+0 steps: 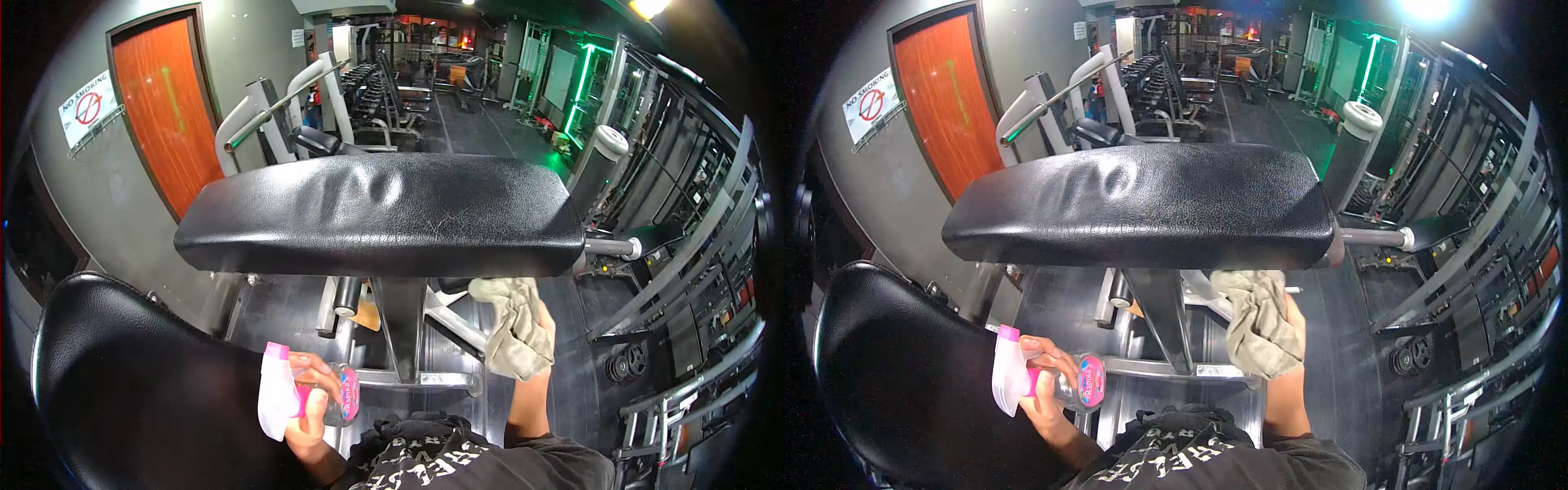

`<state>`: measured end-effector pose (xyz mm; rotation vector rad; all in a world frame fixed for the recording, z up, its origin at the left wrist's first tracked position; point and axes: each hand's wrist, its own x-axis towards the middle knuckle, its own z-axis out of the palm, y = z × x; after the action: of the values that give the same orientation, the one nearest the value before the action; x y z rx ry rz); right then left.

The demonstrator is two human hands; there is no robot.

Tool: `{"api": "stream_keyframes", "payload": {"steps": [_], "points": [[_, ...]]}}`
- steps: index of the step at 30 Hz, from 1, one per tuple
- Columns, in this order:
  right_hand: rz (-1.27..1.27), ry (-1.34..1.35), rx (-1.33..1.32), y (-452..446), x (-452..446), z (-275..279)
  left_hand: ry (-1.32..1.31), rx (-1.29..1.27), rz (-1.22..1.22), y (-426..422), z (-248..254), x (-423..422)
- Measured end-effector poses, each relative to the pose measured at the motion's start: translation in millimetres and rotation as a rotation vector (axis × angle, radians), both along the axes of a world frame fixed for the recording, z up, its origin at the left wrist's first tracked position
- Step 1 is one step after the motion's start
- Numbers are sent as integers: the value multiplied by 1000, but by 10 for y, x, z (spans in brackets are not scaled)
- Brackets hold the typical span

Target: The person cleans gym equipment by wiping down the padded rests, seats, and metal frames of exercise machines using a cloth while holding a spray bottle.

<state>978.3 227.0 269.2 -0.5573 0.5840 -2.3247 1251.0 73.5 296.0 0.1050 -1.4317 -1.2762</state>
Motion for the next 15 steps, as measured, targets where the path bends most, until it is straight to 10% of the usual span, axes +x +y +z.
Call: {"api": "stream_keyframes", "payload": {"steps": [3,7,8,9,15], "points": [[-631,483,532,174,-87,-32,5,29,25,-51,-120,48],[-919,411,468,248,-75,55,-122,66,67,-75,-187,79],[-625,155,-56,232,2,204,-132,-15,49,-114,-222,88],[-1114,10,258,164,-18,228,-138,-95,32,-153,-249,83],[-1398,543,810,-637,297,-229,-16,-20,85,-79,-221,89]]}}
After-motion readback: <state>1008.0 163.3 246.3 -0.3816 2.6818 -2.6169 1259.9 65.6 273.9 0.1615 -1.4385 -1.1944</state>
